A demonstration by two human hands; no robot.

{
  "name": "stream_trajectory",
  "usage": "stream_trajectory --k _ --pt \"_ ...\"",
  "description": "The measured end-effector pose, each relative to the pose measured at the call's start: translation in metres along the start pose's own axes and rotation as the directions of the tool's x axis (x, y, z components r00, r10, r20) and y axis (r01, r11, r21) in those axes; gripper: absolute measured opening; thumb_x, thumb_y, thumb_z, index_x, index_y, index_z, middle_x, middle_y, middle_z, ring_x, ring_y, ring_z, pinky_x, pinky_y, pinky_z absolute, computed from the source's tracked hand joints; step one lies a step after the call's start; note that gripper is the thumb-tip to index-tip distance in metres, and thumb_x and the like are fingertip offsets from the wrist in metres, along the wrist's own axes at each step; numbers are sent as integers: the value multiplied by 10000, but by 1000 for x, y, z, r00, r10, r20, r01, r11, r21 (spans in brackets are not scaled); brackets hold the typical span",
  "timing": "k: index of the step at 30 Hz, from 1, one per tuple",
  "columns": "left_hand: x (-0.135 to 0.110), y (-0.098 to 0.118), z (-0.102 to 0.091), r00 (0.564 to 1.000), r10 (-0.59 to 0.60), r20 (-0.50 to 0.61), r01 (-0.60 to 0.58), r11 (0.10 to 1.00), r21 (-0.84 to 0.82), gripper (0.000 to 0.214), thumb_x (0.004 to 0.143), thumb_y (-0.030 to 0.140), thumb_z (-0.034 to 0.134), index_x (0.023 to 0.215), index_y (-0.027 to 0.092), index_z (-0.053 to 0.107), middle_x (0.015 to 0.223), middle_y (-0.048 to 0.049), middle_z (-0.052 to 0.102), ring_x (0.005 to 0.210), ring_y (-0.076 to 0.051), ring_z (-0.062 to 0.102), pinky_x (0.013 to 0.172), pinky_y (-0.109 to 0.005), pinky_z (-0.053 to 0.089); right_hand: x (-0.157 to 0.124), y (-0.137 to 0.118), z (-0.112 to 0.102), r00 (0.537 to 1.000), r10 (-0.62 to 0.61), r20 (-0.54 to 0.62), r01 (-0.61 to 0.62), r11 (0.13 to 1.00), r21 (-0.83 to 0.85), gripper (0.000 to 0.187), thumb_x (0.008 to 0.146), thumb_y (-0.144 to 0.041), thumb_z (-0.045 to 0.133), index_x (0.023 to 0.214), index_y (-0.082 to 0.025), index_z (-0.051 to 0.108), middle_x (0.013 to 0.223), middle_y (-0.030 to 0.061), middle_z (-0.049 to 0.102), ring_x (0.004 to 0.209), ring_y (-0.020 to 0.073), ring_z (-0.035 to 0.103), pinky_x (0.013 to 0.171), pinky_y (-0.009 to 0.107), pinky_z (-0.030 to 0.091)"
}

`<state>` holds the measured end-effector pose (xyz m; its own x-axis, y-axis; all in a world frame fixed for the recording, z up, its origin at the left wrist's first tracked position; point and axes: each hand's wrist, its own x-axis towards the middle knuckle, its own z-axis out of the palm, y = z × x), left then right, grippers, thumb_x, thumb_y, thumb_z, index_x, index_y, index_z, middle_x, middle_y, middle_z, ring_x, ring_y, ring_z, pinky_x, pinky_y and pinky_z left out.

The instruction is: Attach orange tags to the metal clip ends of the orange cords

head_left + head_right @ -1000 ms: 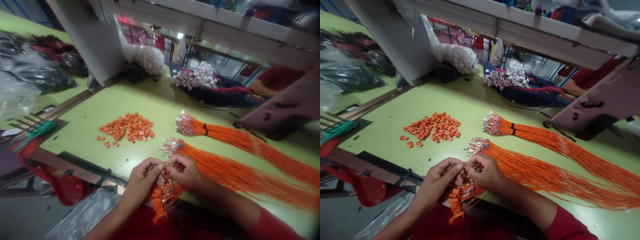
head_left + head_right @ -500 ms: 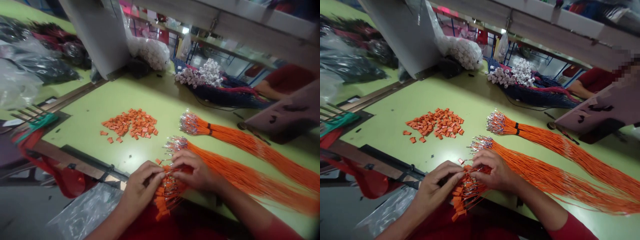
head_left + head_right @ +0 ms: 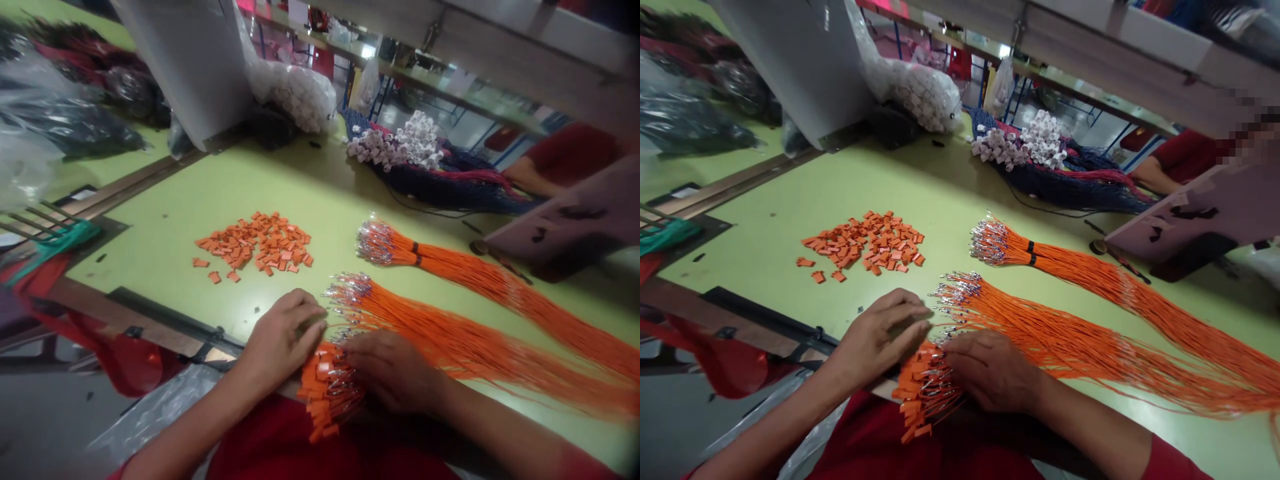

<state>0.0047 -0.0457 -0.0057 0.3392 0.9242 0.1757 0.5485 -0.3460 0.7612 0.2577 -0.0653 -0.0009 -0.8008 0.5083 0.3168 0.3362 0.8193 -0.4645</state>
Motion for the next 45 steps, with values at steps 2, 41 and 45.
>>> stream_trajectory --k 2,41,45 --pt "6 1 1 997 -15 82 9 998 67 124 890 215 583 925 200 701 966 -53 624 887 -201 609 796 -343 497 -1 0 -1 1000 23 1 -23 999 36 329 967 -210 488 1295 -180 479 1222 132 687 1109 209 647 906 347 528" --pt "9 5 2 967 1 254 -55 977 205 165 898 105 444 799 197 539 819 -22 551 764 -180 582 703 -299 451 85 26 -22 887 440 137 -399 882 -251 103 913 -159 495 904 -166 597 917 72 643 763 178 557 648 291 394" --pt "10 3 3 980 31 197 -67 981 182 157 926 137 417 835 197 530 819 -28 554 746 -182 571 698 -307 452 69 21 -23 913 408 9 -408 912 41 85 906 -152 474 869 -197 537 775 4 584 697 144 507 649 266 392"
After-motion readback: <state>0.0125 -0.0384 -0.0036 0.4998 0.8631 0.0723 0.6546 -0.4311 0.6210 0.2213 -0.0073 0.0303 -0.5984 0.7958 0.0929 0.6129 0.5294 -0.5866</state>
